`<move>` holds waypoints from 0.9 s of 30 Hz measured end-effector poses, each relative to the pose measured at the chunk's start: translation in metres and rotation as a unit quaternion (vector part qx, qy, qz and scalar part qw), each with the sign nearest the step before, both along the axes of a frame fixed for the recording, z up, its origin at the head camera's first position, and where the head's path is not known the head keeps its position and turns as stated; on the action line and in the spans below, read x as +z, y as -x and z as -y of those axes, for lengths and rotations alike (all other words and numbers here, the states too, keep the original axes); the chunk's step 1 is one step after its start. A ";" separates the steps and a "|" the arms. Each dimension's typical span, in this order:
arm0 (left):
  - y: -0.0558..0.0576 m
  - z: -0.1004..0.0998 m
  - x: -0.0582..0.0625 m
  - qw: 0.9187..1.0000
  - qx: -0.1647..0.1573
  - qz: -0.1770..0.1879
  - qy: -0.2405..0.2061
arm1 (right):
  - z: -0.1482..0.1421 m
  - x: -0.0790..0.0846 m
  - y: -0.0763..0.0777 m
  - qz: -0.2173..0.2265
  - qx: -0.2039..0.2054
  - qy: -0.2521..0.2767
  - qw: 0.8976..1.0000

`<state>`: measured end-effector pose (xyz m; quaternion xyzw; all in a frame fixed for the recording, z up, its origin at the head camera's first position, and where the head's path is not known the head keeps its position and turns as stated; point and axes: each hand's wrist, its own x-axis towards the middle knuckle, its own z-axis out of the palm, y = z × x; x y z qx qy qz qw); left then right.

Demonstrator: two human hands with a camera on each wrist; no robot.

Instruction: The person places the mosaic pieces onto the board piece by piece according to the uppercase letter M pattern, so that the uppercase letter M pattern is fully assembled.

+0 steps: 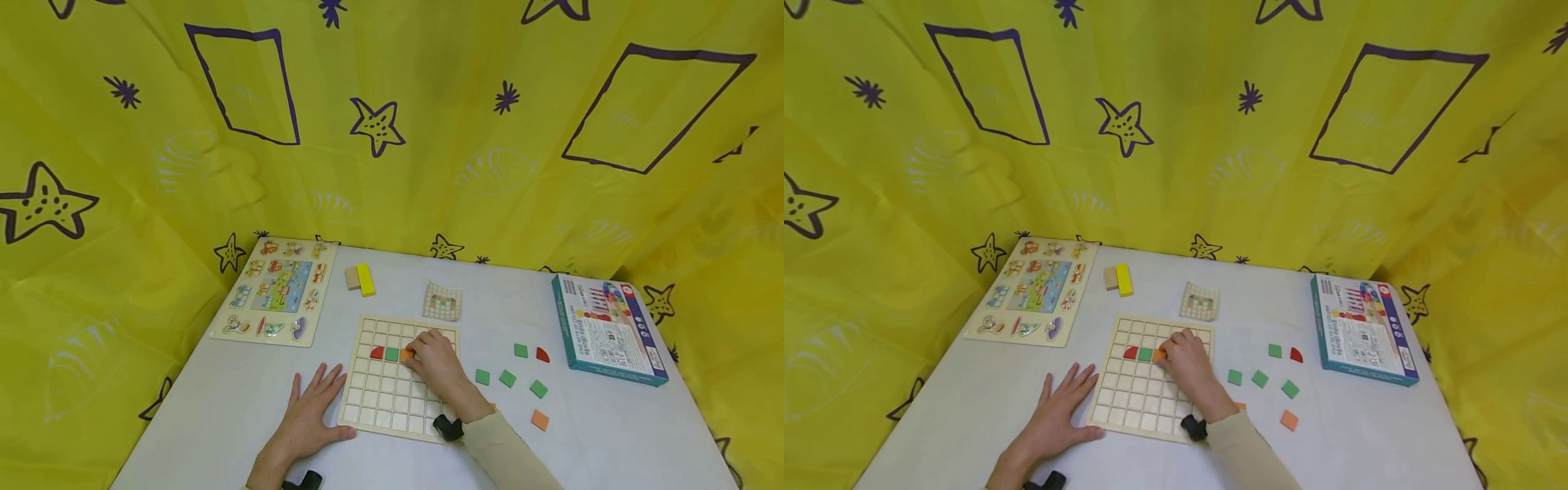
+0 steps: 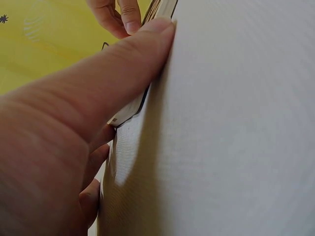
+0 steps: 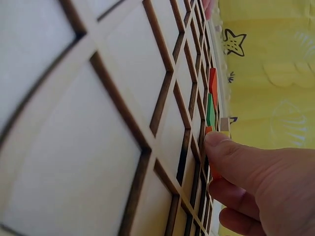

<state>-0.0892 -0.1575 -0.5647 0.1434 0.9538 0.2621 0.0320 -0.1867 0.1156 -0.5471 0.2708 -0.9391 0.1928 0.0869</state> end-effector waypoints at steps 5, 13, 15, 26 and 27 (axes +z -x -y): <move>0.000 0.000 0.000 1.000 0.000 -0.001 0.002 | 0.000 0.000 0.000 0.010 -0.002 0.010 1.000; -0.001 0.000 0.000 1.000 0.000 -0.005 0.003 | 0.002 -0.001 0.001 0.009 -0.009 0.006 1.000; -0.001 0.000 -0.001 1.000 0.000 -0.007 0.003 | 0.003 -0.001 0.001 0.008 -0.011 0.006 1.000; 0.000 0.001 -0.004 1.000 0.000 -0.009 0.003 | 0.003 0.000 -0.001 0.016 -0.020 -0.005 1.000; 0.000 0.001 -0.004 1.000 0.000 -0.010 0.003 | 0.003 0.000 -0.001 0.013 -0.020 -0.007 1.000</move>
